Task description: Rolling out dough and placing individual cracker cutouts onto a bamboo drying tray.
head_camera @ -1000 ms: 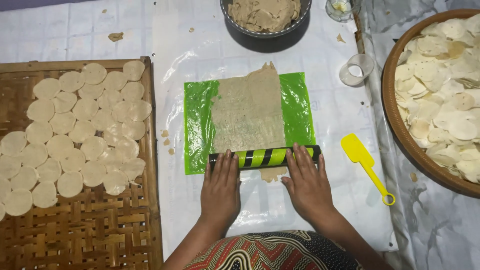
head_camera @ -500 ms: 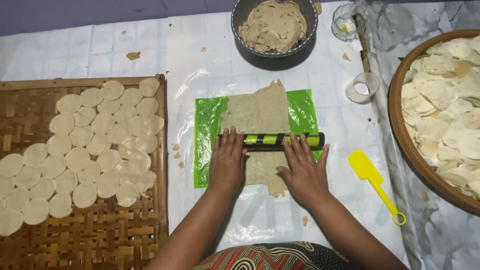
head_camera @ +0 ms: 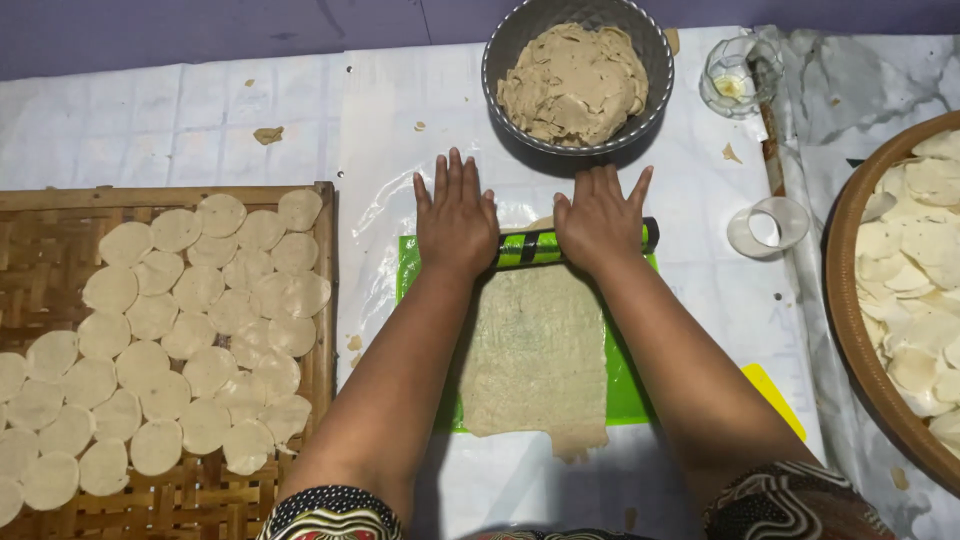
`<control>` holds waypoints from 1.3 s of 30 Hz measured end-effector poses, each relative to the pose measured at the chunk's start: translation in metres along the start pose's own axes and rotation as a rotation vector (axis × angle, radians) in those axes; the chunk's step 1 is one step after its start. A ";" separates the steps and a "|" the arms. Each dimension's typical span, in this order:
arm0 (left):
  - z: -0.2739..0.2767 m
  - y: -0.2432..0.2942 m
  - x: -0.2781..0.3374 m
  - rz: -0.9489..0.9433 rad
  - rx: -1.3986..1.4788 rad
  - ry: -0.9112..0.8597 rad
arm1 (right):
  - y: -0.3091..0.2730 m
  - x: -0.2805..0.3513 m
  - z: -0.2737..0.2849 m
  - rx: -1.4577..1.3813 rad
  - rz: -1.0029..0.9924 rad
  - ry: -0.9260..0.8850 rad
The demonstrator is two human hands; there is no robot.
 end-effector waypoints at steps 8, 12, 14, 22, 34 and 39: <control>0.015 -0.004 -0.023 0.036 0.065 0.049 | 0.010 -0.031 -0.005 -0.107 -0.072 0.039; 0.016 -0.005 -0.017 0.025 0.108 0.109 | 0.011 0.049 0.068 -0.283 -0.028 0.362; 0.022 -0.003 -0.015 0.017 0.154 0.136 | -0.004 0.068 0.075 -0.216 0.004 0.128; 0.035 -0.007 -0.002 -0.361 0.564 0.457 | 0.005 0.015 0.036 -0.017 0.216 -0.127; 0.008 0.010 0.113 -0.200 0.308 0.247 | -0.004 0.182 0.088 -0.104 0.262 -0.010; -0.034 0.004 0.104 -0.096 0.110 0.030 | 0.009 0.173 0.105 -0.375 0.101 -0.094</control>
Point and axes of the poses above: each hand's wrist, its own x-axis away from the middle knuckle, its own z-axis out of the back of the hand, y = z × x, the point moved 8 cm from there along -x, towards the middle knuckle, and after that the axes turned 13 degrees about x, right-handed, at the moved point
